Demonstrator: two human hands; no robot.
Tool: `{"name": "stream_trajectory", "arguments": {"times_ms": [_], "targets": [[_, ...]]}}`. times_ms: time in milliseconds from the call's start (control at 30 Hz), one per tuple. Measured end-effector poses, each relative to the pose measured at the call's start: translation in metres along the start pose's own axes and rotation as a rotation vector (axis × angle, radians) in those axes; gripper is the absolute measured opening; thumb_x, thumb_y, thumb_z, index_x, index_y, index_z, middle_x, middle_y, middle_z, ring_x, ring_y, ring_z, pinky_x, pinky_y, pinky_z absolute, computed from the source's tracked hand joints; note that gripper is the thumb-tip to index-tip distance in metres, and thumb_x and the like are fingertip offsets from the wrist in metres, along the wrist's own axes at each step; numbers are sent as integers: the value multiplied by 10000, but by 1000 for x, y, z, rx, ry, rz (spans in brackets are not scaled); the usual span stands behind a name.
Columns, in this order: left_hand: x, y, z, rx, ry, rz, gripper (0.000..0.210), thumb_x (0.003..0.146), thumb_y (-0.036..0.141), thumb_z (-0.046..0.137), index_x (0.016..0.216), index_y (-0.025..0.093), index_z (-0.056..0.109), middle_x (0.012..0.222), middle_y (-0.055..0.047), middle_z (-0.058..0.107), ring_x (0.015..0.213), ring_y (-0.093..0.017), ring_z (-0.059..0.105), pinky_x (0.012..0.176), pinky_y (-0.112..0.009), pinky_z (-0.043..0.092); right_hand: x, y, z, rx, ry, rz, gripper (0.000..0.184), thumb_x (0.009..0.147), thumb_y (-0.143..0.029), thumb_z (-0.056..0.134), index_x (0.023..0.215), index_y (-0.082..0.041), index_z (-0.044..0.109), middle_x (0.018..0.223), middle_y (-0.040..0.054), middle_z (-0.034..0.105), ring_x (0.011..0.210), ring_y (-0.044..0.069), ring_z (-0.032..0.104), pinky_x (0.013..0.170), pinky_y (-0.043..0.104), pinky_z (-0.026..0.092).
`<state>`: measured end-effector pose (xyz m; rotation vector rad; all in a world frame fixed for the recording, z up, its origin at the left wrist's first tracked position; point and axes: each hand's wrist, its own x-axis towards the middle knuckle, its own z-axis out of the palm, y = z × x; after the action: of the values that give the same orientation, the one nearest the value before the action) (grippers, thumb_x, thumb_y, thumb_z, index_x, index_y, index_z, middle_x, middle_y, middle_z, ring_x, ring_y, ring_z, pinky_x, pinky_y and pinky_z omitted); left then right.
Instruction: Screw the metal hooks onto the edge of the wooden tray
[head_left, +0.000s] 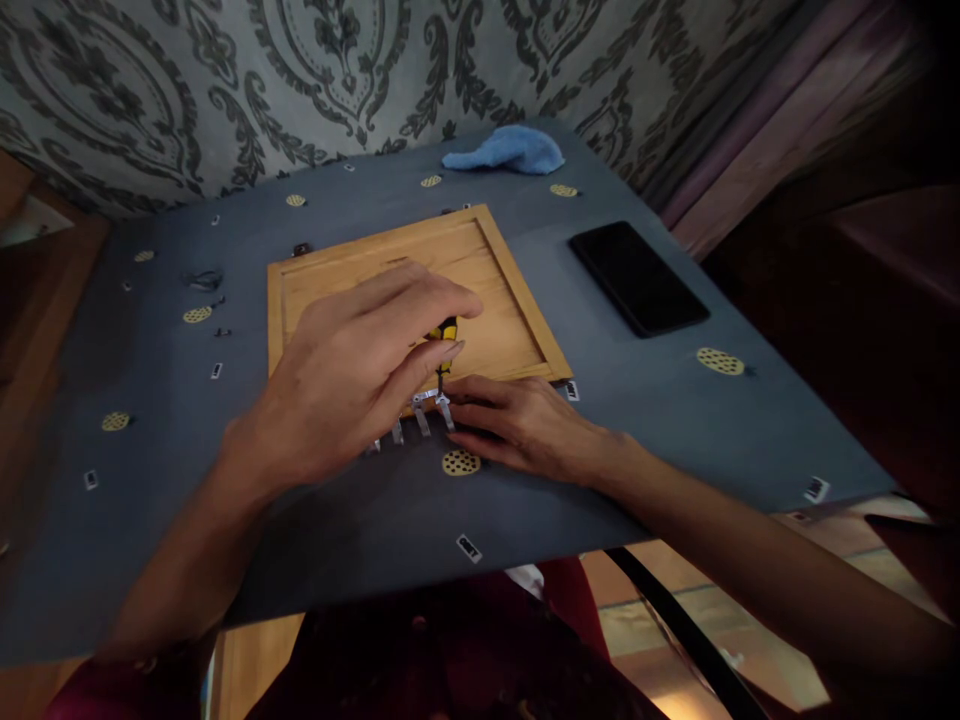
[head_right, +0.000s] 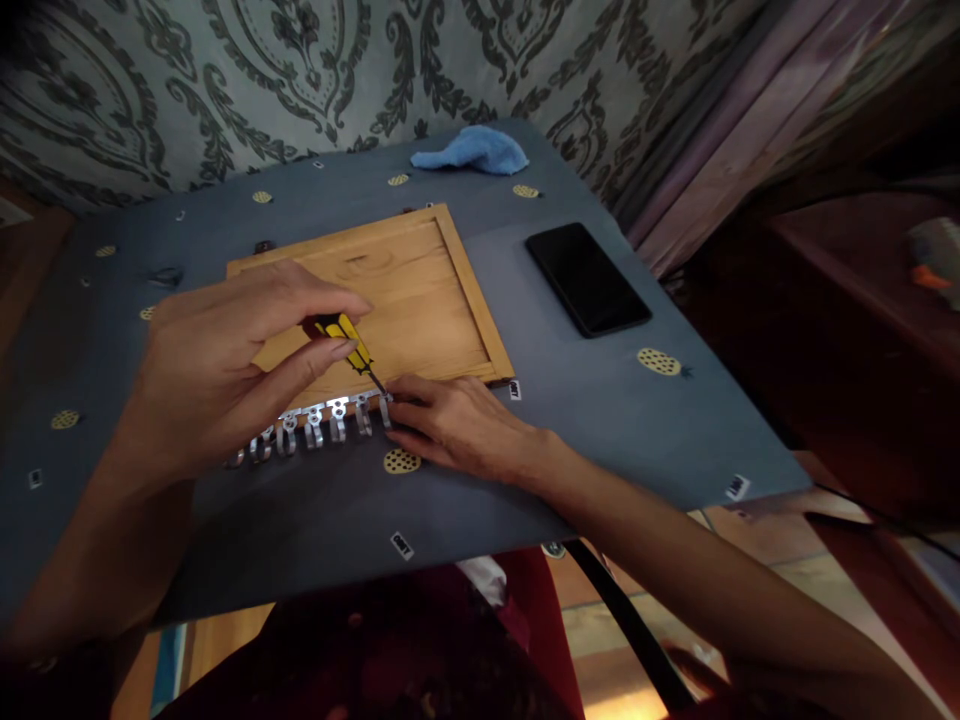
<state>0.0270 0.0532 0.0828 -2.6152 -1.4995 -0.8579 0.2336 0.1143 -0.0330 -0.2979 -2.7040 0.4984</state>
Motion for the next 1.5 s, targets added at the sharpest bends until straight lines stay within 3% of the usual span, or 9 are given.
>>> {"name": "stream_trajectory", "arguments": {"times_ms": [300,533,700,833,1033,1233,1500], "targets": [[0,1,5,-26,28,35,193,967,162,554,1133,185,649,1038,-45,709,944,-163,690,811,-274,577,0,0,0,-1,8,-8,276,1024,-322,486,1047,-163,710,1161,108,690,882,197,705,640,309,521],[-2,4,15,6,94,-54,135,963,246,587,1069,264,668,968,-13,694,867,-156,686,778,-288,584,0,-1,-1,-3,6,3,263,1019,-315,494,1042,-168,710,1136,97,695,868,190,703,628,296,509],[-3,8,21,-19,181,-131,277,906,259,689,1171,236,609,1081,-20,708,922,-151,688,869,-288,588,1,-1,-1,-35,12,-21,257,1022,-308,490,1046,-163,701,1129,96,706,884,204,715,627,303,514],[-3,9,23,-108,208,-162,263,882,250,720,1116,232,602,1017,12,705,886,-122,675,821,-241,582,1,-1,-1,-52,20,-36,268,1028,-311,476,1032,-161,698,1078,90,713,878,204,716,614,300,503],[0,9,18,-179,188,-120,199,899,195,687,1076,235,604,1029,40,714,892,-116,688,814,-265,601,0,-1,-1,-58,14,-39,257,1028,-305,481,1030,-160,693,1076,91,708,861,194,710,606,295,487],[1,11,15,-160,154,-101,201,871,146,707,1033,222,616,999,79,731,911,-93,705,855,-201,593,1,-1,-2,-63,18,-46,285,1037,-315,459,1060,-158,696,1036,89,707,824,185,697,592,296,472],[-1,9,15,-201,99,-118,176,914,167,658,1077,221,618,1039,45,741,986,-131,720,919,-232,576,0,-1,-1,-37,2,-22,266,1027,-313,476,1048,-164,695,1106,92,703,852,189,705,622,300,497]]}}
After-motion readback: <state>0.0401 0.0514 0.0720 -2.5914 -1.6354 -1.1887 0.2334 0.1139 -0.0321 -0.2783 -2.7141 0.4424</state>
